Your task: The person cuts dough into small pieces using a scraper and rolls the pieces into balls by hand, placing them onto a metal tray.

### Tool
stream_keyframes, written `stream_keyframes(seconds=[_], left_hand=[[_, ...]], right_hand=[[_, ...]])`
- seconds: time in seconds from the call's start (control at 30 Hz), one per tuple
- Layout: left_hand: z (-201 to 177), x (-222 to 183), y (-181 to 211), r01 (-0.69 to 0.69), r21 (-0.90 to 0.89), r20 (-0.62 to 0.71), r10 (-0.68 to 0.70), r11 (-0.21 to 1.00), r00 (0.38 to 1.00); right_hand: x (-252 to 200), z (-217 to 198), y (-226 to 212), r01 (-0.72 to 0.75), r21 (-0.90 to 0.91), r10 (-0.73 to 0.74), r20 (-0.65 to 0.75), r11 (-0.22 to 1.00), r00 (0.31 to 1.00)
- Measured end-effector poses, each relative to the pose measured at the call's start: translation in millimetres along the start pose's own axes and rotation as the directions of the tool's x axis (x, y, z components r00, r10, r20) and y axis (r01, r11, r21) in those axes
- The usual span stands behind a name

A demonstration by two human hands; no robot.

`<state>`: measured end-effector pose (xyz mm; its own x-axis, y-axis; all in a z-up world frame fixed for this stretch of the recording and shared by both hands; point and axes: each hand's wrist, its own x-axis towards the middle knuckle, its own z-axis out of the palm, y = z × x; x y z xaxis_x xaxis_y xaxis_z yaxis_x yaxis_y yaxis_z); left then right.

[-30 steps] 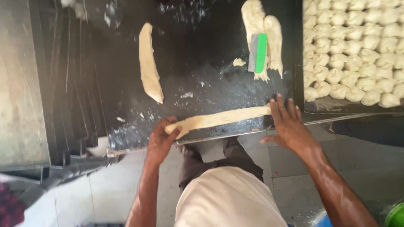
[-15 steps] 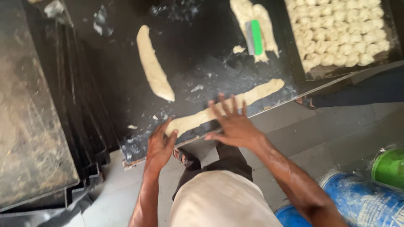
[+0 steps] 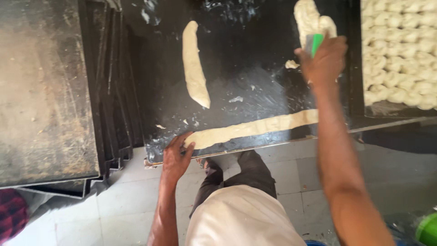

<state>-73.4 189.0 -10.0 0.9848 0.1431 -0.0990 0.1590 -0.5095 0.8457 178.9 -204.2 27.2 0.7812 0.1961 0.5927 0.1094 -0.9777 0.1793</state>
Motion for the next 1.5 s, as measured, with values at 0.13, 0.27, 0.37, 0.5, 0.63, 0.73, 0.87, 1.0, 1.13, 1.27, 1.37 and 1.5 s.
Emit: stream_keyframes(seconds=[0.13, 0.27, 0.37, 0.5, 0.63, 0.73, 0.87, 1.0, 1.13, 1.27, 1.37, 1.5], left_hand=[[-6.1, 1.3, -4.3, -0.036, 0.018, 0.001, 0.036, 0.999, 0.999], [-11.3, -1.6, -5.8, 0.008, -0.014, -0.026, -0.008, 1.0, 1.0], [-11.5, 1.2, 1.0, 0.007, -0.037, -0.05, -0.009, 0.999, 0.999], [-15.9, 0.5, -3.1, 0.014, -0.112, -0.017, -0.016, 0.994, 1.0], [-23.1, -5.1, -16.4, 0.014, -0.186, -0.009, -0.016, 0.982, 1.0], [-23.6, -8.8, -21.3, -0.019, -0.221, 0.006, 0.02, 0.975, 1.0], [-34.2, -17.3, -20.3, -0.019, -0.177, -0.019, 0.016, 0.984, 1.0], [-47.5, -18.4, -5.8, 0.121, -0.179, 0.006, -0.122, 0.976, 0.993], [-50.7, -14.4, 2.7, 0.353, -0.423, 0.203, -0.292, 0.835, 0.935], [-43.4, -19.0, 4.2, 0.262, -0.423, 0.28, -0.15, 0.867, 0.948], [-29.7, -19.6, 16.0, 0.373, -0.467, 0.366, -0.209, 0.802, 0.907], [-6.8, -8.4, 45.2, 0.553, -0.237, 0.351, -0.46, 0.799, 0.816]], right_hand=[[-11.2, 50.6, 26.0, -0.14, 0.225, 0.078, 0.265, 0.964, 0.961], [-36.8, 4.2, -32.8, -0.25, 0.519, 0.094, 0.309, 0.817, 0.946], [-76.8, -37.2, -157.2, -0.389, 0.747, -0.097, 0.513, 0.539, 0.853], [-93.7, -97.5, -265.5, -0.365, 0.779, -0.296, 0.557, 0.509, 0.776], [-98.5, -130.7, -295.6, -0.25, 0.759, -0.301, 0.504, 0.602, 0.809], [-95.5, -121.0, -314.7, -0.195, 0.656, -0.264, 0.532, 0.729, 0.804], [-98.2, -131.8, -266.7, -0.277, 0.62, -0.127, 0.526, 0.734, 0.841], [-84.0, -109.6, -247.1, -0.272, 0.536, -0.101, 0.566, 0.799, 0.818], [-95.7, -114.8, -195.5, -0.252, 0.543, -0.023, 0.449, 0.801, 0.893], [-95.7, -108.6, -161.2, -0.319, 0.52, 0.019, 0.501, 0.793, 0.865], [-93.5, -101.0, -133.5, -0.364, 0.405, 0.08, 0.569, 0.839, 0.818], [-86.8, -95.7, -92.7, -0.314, 0.471, 0.025, 0.523, 0.825, 0.852]])
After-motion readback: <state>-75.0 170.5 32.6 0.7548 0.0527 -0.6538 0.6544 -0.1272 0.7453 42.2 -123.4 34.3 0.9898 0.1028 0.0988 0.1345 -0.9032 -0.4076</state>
